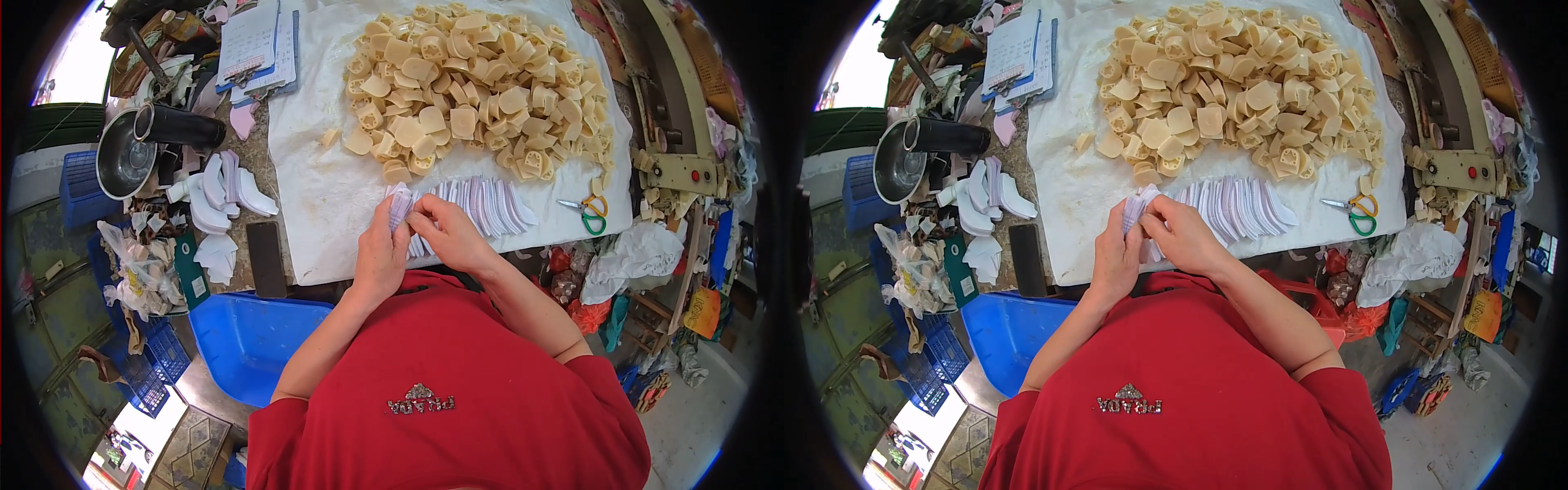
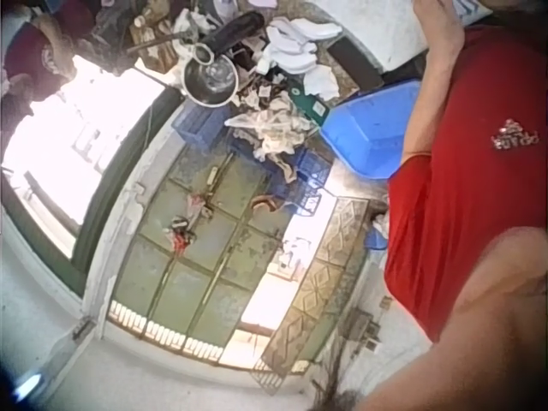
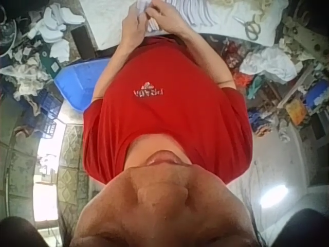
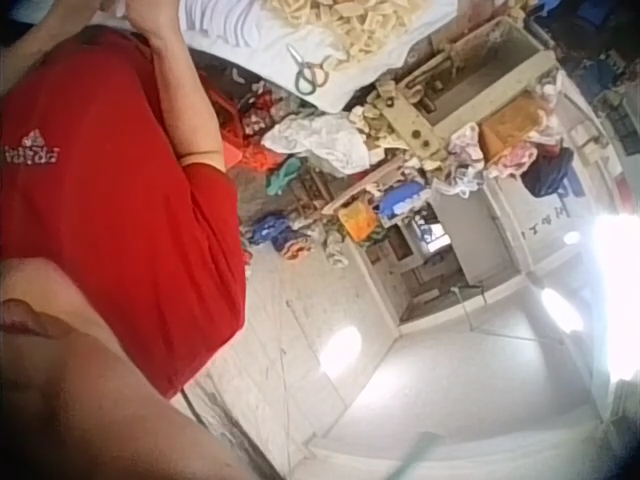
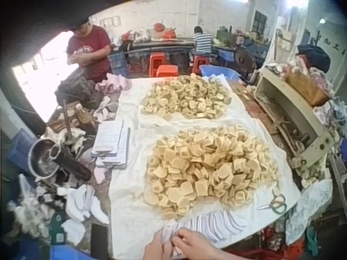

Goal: The person is sorting and counting pink and white striped shoe components on a workbench in a factory setting.

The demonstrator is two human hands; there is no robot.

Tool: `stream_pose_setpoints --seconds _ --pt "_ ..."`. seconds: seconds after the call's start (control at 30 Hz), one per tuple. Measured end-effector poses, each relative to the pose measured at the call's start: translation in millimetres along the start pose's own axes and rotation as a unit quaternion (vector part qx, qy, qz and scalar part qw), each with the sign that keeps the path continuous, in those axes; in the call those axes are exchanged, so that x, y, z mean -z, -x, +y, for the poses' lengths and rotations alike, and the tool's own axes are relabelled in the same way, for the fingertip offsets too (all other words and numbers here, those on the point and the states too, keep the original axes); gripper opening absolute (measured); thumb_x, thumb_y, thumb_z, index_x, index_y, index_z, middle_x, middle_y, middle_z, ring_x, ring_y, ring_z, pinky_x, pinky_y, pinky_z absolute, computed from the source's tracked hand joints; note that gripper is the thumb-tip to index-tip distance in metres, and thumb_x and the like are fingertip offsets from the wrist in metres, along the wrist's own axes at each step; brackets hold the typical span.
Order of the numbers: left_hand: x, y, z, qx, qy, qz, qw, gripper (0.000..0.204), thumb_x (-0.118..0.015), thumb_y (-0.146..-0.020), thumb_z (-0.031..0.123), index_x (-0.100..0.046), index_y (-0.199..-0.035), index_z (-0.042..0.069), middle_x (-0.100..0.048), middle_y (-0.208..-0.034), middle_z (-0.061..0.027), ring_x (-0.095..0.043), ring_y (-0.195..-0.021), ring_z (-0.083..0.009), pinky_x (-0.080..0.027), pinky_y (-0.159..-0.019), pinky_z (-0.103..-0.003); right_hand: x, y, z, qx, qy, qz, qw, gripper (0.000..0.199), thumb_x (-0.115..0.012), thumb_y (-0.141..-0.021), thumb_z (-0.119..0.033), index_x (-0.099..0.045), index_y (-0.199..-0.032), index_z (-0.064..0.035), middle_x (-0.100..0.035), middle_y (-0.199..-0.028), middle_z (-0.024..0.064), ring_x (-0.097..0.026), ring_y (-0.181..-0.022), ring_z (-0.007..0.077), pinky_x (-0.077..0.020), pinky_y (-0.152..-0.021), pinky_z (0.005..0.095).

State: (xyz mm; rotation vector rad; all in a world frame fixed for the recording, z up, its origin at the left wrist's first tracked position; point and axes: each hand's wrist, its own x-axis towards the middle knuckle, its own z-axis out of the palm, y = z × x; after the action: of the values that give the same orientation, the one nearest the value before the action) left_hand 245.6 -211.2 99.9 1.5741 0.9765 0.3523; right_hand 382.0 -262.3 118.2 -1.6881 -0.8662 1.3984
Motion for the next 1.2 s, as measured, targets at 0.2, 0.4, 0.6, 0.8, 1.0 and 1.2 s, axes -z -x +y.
stream_pose_setpoints --seconds 0.2,0.4,0.6,0.8,1.0,1.2 --pt "1.2 -0.6 0.6 -0.012 -0.021 0.000 1.000 0.033 -0.044 -0.090 0.010 -0.038 -0.121 -0.001 -0.060 -0.089 -0.0241 -0.061 -0.079 -0.0360 -0.047 -0.068 -0.038 0.6 -1.7 6.2 0.060 0.099 0.021 0.993 0.017 -0.051 -0.088 -0.014 -0.052 -0.085 0.0024 -0.056 -0.074 0.0036 -0.048 -0.068 0.0097 -0.0407 -0.061 0.0258" --pt "0.0 -3.8 -3.5 0.040 0.092 0.009 0.995 0.032 -0.043 -0.091 0.016 -0.043 -0.118 -0.001 -0.060 -0.090 -0.0196 -0.060 -0.079 -0.0237 -0.046 -0.069 -0.033 -3.5 -2.8 12.1 -0.018 -0.017 0.007 1.000 0.015 -0.050 -0.086 -0.012 -0.052 -0.084 0.0023 -0.056 -0.073 0.0070 -0.048 -0.065 0.0091 -0.0401 -0.058 0.0255" --pt "1.2 -9.4 -13.7 0.074 0.228 -0.035 0.970 0.028 -0.042 -0.091 0.015 -0.049 -0.113 0.000 -0.057 -0.095 -0.0090 -0.052 -0.084 -0.0110 -0.043 -0.074 -0.025 -6.3 -2.7 12.8 0.159 0.168 0.066 0.971 0.006 -0.050 -0.081 -0.006 -0.052 -0.082 0.0001 -0.050 -0.077 0.0081 -0.050 -0.076 0.0199 -0.0401 -0.068 0.0287" --pt "-6.4 -14.1 -6.0 0.191 0.414 0.019 0.890 0.024 -0.041 -0.090 0.014 -0.051 -0.107 -0.001 -0.056 -0.092 -0.0058 -0.051 -0.080 -0.0095 -0.043 -0.071 -0.025 -21.6 1.2 13.5 0.281 0.084 0.147 0.945 0.005 -0.051 -0.074 -0.001 -0.047 -0.077 -0.0014 -0.048 -0.095 0.0103 -0.045 -0.084 0.0243 -0.0357 -0.077 0.0338" --pt "-5.2 -20.6 -7.6 0.222 0.451 0.064 0.862 0.021 -0.040 -0.091 0.015 -0.051 -0.101 0.000 -0.057 -0.087 -0.0088 -0.056 -0.076 -0.0141 -0.046 -0.068 -0.027 -18.0 6.1 6.8 0.285 0.212 0.107 0.929 0.013 -0.051 -0.069 0.003 -0.046 -0.075 -0.0066 -0.052 -0.086 0.0023 -0.045 -0.079 0.0203 -0.0288 -0.080 0.0362" --pt "6.3 -34.7 0.1 0.211 0.492 0.180 0.825 0.020 -0.037 -0.091 0.017 -0.046 -0.096 -0.001 -0.056 -0.079 -0.0153 -0.059 -0.067 -0.0244 -0.051 -0.064 -0.036 -4.6 23.6 11.4 0.309 0.220 0.080 0.922 0.015 -0.050 -0.068 0.004 -0.046 -0.077 -0.0076 -0.052 -0.080 0.0023 -0.045 -0.074 0.0203 -0.0299 -0.076 0.0334"
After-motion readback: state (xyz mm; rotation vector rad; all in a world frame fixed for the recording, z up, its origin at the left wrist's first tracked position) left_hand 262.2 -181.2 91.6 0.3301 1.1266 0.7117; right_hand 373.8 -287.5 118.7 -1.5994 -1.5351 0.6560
